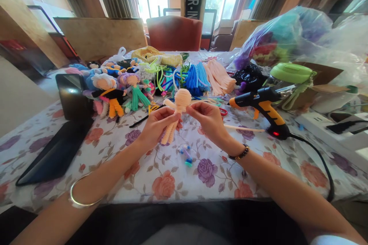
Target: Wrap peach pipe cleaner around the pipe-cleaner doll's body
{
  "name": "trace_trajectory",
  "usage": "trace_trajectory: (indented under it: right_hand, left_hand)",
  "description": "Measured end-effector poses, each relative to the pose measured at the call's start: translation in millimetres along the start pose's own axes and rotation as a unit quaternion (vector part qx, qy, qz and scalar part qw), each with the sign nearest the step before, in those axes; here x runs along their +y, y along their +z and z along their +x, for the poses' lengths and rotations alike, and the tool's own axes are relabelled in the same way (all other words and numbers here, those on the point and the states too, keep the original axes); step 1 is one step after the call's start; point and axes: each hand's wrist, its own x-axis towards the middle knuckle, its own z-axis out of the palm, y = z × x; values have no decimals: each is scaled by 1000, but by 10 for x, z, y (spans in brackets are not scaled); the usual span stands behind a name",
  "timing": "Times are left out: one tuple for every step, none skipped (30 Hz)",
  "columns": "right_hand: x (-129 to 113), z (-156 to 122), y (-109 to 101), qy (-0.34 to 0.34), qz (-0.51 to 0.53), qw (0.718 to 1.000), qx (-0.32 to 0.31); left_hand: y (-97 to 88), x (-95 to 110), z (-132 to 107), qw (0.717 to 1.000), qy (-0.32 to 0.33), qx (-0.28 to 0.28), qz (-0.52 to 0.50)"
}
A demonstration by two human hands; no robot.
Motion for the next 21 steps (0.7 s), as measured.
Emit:
trace_trajectory:
  right_hand:
    - [-5, 10, -6, -6, -8, 1000, -4]
    - [-8, 19, -13, -10, -16, 1000, -8]
    - [-11, 26, -19, -12, -25, 1000, -13]
    - [-12, 31, -25, -13, -32, 999, -15]
    - [-12, 34, -29, -15, -36, 999, -14]
    - [-12, 34, -31, -18, -40, 999, -10]
    - [-12, 31, -30, -21, -44, 999, -6]
    - [-11, 26, -26, -23, -46, 999, -2]
    - [-10, 20, -21, -25, -45, 999, 1]
    - [-8, 13, -14, -27, -43, 999, 3]
    - [-6, 6, -8, -27, -40, 999, 3]
    - [-2, -1, -4, -26, -38, 999, 2]
    - [4, -7, -1, -24, -38, 999, 2]
    - [11, -11, 0, -21, -40, 999, 2]
    - [18, -15, -2, -18, -43, 999, 1]
    - [25, -17, -4, -15, -48, 999, 1]
    - [30, -17, -7, -15, -52, 999, 2]
    - [34, -17, -9, -18, -58, 998, 4]
    - [35, -16, -10, -24, -64, 998, 6]
    - [34, -14, -10, -32, -72, 997, 10]
    - [33, -13, -8, -39, -80, 996, 16]
  left_hand:
    - [-5, -3, 3, 1000, 3, 1, 2]
    - [-10, -8, 6, 1000, 7, 2, 4]
    - [-14, -12, 8, 1000, 11, 1, 5]
    - [-17, -17, 10, 1000, 16, 1, 7]
    - [-18, -20, 11, 1000, 19, 0, 8]
    - [-19, -23, 12, 1000, 20, -1, 9]
    - [-19, -25, 11, 1000, 21, -2, 12]
    - [-19, -26, 10, 1000, 21, -3, 15]
    - [-17, -27, 9, 1000, 21, -4, 18]
    - [-16, -28, 8, 1000, 22, -4, 22]
    - [-14, -29, 6, 999, 25, -4, 26]
    - [-12, -30, 4, 999, 28, -3, 29]
    - [-10, -31, 3, 999, 31, -4, 32]
    - [-8, -32, 1, 999, 33, -4, 34]
    - [-6, -31, -1, 999, 35, -5, 35]
    - [-4, -30, -3, 999, 35, -7, 35]
    - [-2, -27, -5, 999, 34, -8, 34]
    - [0, -24, -7, 999, 32, -8, 32]
    - [1, -21, -9, 999, 28, -8, 30]
    - [2, -18, -10, 999, 24, -8, 28]
    - [3, -16, -10, 999, 22, -8, 26]
